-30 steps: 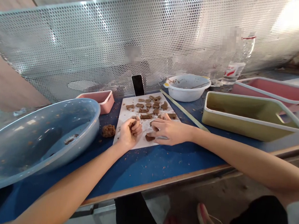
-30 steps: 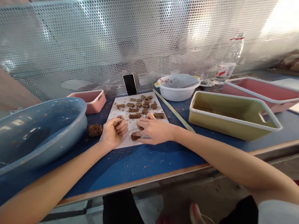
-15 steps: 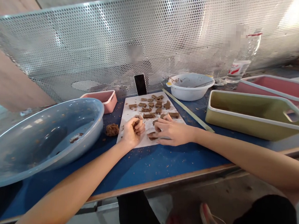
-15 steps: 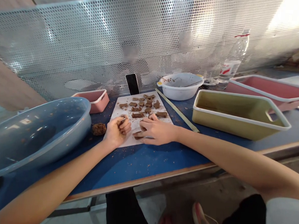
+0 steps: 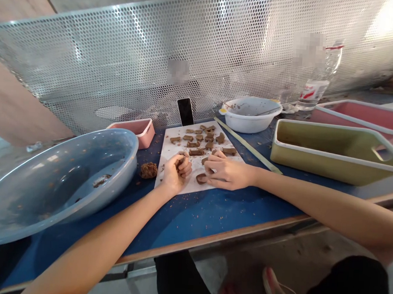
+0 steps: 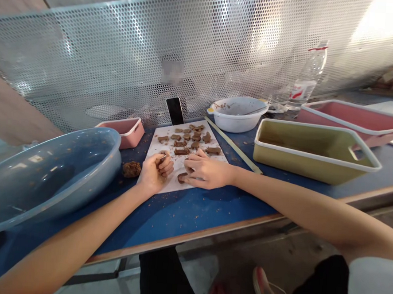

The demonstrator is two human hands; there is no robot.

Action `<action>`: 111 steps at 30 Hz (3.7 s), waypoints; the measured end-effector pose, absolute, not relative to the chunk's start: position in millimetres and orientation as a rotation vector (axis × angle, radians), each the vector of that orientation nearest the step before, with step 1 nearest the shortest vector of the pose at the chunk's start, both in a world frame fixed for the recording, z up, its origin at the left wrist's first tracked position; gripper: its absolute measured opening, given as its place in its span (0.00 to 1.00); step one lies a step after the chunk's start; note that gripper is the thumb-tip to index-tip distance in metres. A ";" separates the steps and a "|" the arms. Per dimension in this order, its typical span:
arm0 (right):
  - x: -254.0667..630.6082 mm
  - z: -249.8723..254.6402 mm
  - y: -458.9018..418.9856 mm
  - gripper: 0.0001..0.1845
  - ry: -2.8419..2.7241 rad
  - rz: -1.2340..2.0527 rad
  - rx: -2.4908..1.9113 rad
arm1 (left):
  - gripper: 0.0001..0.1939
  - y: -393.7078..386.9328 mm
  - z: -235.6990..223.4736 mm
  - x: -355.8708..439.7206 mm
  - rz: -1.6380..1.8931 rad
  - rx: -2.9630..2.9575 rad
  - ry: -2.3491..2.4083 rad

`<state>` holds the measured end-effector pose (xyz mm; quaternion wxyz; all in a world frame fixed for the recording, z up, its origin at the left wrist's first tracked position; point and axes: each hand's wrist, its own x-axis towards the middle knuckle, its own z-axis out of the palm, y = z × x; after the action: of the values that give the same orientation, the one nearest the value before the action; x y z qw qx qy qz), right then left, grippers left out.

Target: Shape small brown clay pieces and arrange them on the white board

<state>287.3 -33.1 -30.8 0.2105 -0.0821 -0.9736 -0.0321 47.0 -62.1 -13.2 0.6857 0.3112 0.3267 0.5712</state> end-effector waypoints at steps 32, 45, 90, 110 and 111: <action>283.7 -33.0 -36.5 0.28 -2.641 -0.138 -0.342 | 0.03 -62.7 -14.6 46.2 1.278 0.684 0.723; 296.0 -15.6 -33.4 0.29 -2.566 0.285 -0.397 | 0.09 -75.0 35.2 33.9 1.107 1.953 1.280; 289.7 -26.8 -30.1 0.28 -2.465 0.180 -0.439 | 0.19 -78.7 65.4 -19.9 -0.521 2.345 2.376; 287.3 -29.7 -27.5 0.24 -2.467 0.182 -0.495 | 0.12 -67.8 37.0 8.0 0.321 2.561 2.198; 287.4 -30.1 -27.2 0.24 -2.485 0.181 -0.488 | 0.11 -68.0 33.5 9.7 0.327 2.587 2.166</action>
<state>287.4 -27.2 -30.1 0.2968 -0.1834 -0.9347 0.0682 9.7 -68.0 33.5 -0.1241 0.7572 0.6341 0.0956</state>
